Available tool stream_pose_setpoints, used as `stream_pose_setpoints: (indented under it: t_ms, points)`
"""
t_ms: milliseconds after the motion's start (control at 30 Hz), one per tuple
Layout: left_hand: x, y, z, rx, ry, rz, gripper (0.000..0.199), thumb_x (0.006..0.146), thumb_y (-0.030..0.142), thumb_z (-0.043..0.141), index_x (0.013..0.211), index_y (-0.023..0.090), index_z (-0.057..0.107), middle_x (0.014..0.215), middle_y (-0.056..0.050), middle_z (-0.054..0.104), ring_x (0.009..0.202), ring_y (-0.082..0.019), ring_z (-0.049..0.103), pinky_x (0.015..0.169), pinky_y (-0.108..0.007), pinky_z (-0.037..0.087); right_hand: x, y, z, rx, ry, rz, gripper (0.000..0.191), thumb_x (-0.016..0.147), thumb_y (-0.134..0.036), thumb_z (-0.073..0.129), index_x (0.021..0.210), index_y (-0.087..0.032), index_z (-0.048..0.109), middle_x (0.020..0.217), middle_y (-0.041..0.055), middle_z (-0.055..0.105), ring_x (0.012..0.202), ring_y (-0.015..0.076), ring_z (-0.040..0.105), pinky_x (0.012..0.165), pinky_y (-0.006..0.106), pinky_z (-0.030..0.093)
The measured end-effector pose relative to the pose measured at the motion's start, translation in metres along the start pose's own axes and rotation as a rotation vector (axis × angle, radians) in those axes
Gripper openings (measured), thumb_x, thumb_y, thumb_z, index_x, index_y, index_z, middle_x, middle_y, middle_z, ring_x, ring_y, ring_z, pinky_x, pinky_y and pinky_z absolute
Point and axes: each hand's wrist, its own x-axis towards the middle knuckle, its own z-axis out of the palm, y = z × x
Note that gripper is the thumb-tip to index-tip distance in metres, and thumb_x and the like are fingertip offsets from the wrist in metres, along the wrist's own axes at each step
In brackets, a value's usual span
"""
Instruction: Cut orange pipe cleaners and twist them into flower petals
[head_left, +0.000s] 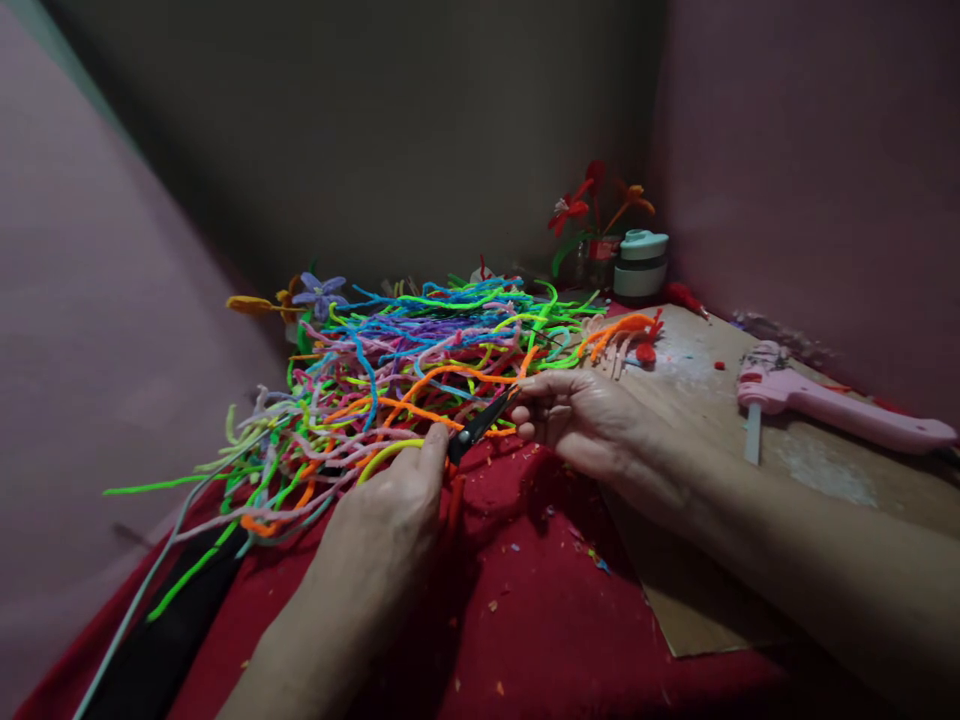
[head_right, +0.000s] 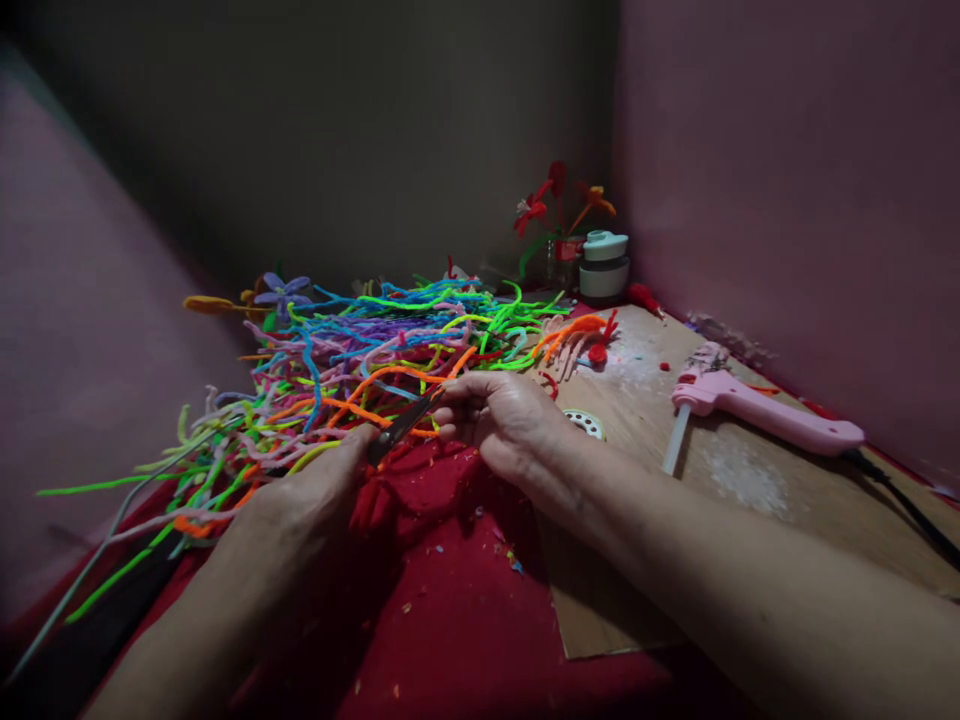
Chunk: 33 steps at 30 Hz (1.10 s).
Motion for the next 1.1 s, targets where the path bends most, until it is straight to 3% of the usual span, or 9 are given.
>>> stream_pose_setpoints:
  t_ms: [200,400,533,633,733,933,1100]
  points:
    - [0.001,0.003,0.001,-0.071,0.029,-0.026,0.042,0.082,0.007,0.032,0.121,0.015,0.047,0.09,-0.008,0.067,0.07,-0.019,0.065,0.057,-0.027,0.047,0.003,0.002,-0.002,0.071,-0.028,0.037,0.017,0.066,-0.003,0.049,0.055,-0.015,0.056,0.048,0.0017,0.056,0.045,0.0096,0.051,0.045,0.02,0.044]
    - [0.004,0.0,0.005,-0.17,0.183,-0.049,0.039,0.083,0.011,0.033,0.12,0.015,0.047,0.092,-0.009,0.068,0.075,-0.019,0.066,0.061,-0.026,0.048,0.004,0.005,-0.003,0.046,-0.058,0.042,0.021,0.068,-0.004,0.049,0.052,-0.016,0.056,0.048,0.0018,0.056,0.046,0.0086,0.05,0.045,0.019,0.043]
    - [0.009,-0.002,-0.004,-0.497,0.326,-0.177,0.037,0.082,0.023,0.047,0.119,0.018,0.047,0.088,-0.005,0.067,0.072,-0.016,0.065,0.062,-0.024,0.048,0.004,0.006,-0.003,0.013,-0.072,-0.004,0.015,0.067,-0.006,0.052,0.055,-0.013,0.057,0.049,0.0023,0.056,0.046,0.009,0.051,0.045,0.02,0.042]
    - [0.011,0.001,-0.011,-0.907,0.282,-0.245,0.037,0.076,0.029,0.059,0.111,0.019,0.053,0.084,-0.002,0.066,0.068,-0.013,0.062,0.059,-0.022,0.048,0.002,0.008,-0.003,0.002,-0.125,-0.019,0.012,0.066,-0.006,0.054,0.057,-0.013,0.057,0.05,0.0012,0.056,0.047,0.0092,0.052,0.045,0.021,0.043]
    - [0.013,0.005,-0.014,-1.134,0.208,-0.301,0.039,0.07,0.03,0.065,0.105,0.017,0.056,0.076,0.001,0.062,0.059,-0.01,0.056,0.055,-0.021,0.045,-0.001,0.01,-0.002,-0.034,-0.138,-0.012,0.011,0.068,-0.008,0.054,0.059,-0.013,0.057,0.052,0.0013,0.057,0.046,0.009,0.051,0.044,0.021,0.043]
    - [0.014,0.009,-0.013,-1.274,0.145,-0.316,0.045,0.064,0.028,0.07,0.106,0.018,0.057,0.066,0.005,0.057,0.052,-0.008,0.049,0.049,-0.019,0.041,-0.005,0.013,-0.001,-0.114,-0.347,-0.151,0.006,0.065,-0.013,0.064,0.068,-0.013,0.059,0.059,0.0001,0.06,0.051,0.0102,0.055,0.047,0.022,0.046]
    - [0.012,0.01,-0.014,-1.218,0.116,-0.288,0.043,0.067,0.025,0.066,0.109,0.018,0.057,0.071,0.003,0.059,0.06,-0.01,0.054,0.055,-0.02,0.044,-0.008,0.014,0.0,-0.207,-0.346,-0.206,0.011,0.063,-0.016,0.067,0.066,-0.014,0.057,0.057,-0.0014,0.058,0.05,0.0087,0.054,0.048,0.02,0.044]
